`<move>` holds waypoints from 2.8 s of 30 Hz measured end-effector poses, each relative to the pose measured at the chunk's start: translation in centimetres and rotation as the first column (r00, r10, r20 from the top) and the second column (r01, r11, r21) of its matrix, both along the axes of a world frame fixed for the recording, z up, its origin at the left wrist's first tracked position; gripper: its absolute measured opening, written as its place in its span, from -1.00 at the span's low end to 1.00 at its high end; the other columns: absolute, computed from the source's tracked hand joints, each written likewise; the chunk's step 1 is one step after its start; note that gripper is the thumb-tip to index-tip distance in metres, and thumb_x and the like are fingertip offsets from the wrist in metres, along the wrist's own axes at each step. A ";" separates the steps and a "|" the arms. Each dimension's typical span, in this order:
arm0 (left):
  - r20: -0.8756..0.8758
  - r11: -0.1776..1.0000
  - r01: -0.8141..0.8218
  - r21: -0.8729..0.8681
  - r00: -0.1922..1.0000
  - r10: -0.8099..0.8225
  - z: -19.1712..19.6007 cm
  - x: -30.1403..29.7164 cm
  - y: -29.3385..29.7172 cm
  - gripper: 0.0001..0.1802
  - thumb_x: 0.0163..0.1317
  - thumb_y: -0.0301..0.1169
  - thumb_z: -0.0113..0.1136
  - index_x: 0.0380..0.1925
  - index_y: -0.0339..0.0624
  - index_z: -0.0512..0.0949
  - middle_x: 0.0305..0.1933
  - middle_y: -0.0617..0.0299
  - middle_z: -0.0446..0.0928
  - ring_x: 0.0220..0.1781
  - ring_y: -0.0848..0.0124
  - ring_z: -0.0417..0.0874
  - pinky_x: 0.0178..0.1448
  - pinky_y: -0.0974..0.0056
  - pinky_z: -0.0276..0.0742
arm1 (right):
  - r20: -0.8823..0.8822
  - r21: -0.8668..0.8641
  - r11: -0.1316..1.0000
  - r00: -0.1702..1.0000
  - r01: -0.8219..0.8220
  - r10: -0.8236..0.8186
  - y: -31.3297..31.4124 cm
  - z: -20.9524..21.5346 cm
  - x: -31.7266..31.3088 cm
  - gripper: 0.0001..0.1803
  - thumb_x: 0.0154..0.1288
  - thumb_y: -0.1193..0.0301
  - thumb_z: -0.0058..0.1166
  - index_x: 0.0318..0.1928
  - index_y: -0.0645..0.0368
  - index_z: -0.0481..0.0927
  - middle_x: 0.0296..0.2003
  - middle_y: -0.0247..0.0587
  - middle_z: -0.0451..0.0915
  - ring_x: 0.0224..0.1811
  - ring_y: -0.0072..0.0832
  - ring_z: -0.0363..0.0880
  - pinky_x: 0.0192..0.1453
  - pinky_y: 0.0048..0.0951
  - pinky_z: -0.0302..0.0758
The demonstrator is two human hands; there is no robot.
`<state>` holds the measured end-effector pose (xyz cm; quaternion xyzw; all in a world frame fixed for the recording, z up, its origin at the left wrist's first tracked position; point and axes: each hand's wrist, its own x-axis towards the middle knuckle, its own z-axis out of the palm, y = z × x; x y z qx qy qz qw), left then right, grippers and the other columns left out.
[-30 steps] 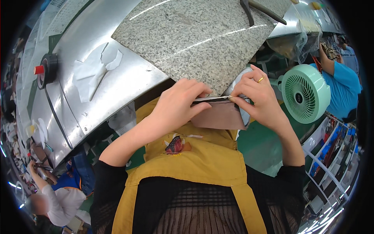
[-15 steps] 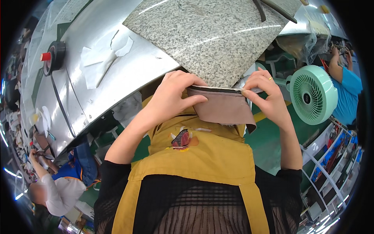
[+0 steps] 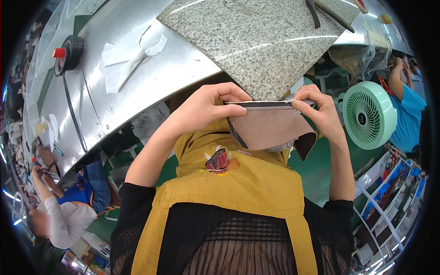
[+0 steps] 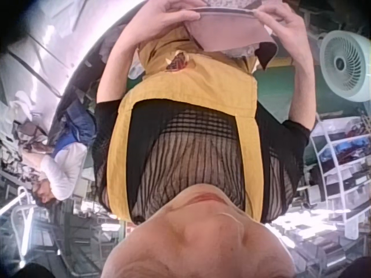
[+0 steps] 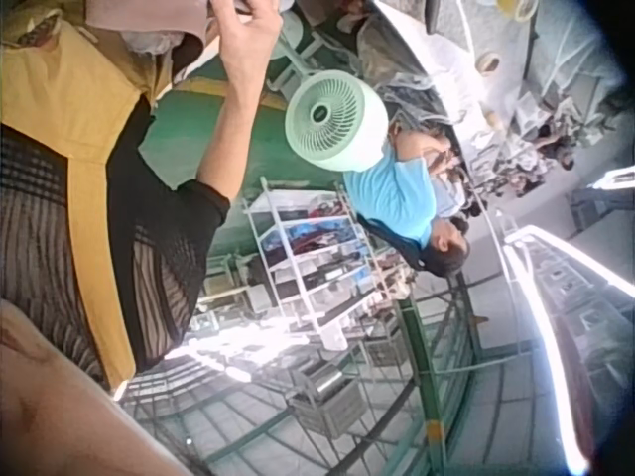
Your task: The person assembles a shoe by hand, using a hammer to secure the sole to the upper. They apply adhesive to the shoe components and repeatedly hammer the edges to ensure a firm bond. The process involves handling the shoe, applying glue, and using a hammer on a workbench.
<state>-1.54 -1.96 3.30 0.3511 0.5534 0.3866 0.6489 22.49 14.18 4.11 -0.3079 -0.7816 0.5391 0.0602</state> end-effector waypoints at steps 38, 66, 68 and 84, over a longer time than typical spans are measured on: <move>-0.236 0.883 0.132 0.450 0.971 -0.025 0.5 3.1 0.2 -0.57 -0.01 -0.40 0.42 -0.13 -0.19 0.50 -0.21 0.25 0.52 -0.07 0.39 0.54 0.05 0.34 0.45 | 0.053 0.257 0.912 0.947 -0.320 0.317 -3.8 3.1 -2.8 -0.75 0.09 0.39 0.25 -0.21 0.17 0.58 -0.29 -0.30 0.58 -0.11 -0.37 0.48 0.19 -0.25 0.30; -0.061 0.905 0.296 0.306 0.955 -0.291 -1.1 0.1 0.2 -0.73 0.20 -0.43 0.22 -0.08 -0.16 0.63 -0.16 0.20 0.62 -0.09 0.39 0.59 0.08 0.30 0.45 | -0.303 -0.414 0.903 0.953 -0.110 -0.023 -1.8 -1.4 2.9 -0.93 0.11 0.57 0.10 -0.36 0.25 0.49 -0.32 -0.24 0.50 -0.14 -0.40 0.46 0.12 -0.29 0.32; -0.064 0.907 0.296 0.299 0.955 -0.290 -1.0 0.0 0.2 -0.74 0.22 -0.45 0.18 -0.08 -0.17 0.63 -0.16 0.19 0.62 -0.08 0.40 0.58 0.09 0.31 0.45 | -0.307 -0.407 0.908 0.951 -0.104 -0.029 -1.9 -1.4 2.9 -0.93 0.11 0.57 0.10 -0.36 0.25 0.50 -0.31 -0.23 0.51 -0.13 -0.40 0.46 0.12 -0.30 0.32; -0.399 0.824 0.408 0.393 0.883 -0.247 0.3 1.0 0.9 -0.62 0.13 -0.26 0.30 -0.07 -0.17 0.60 -0.15 0.16 0.58 -0.05 0.30 0.54 0.09 0.26 0.43 | -0.271 -0.242 0.967 0.962 -0.082 0.014 -3.4 0.2 1.8 -0.91 0.11 0.56 0.17 -0.37 0.25 0.52 -0.33 -0.29 0.52 -0.21 -0.47 0.47 0.02 -0.37 0.33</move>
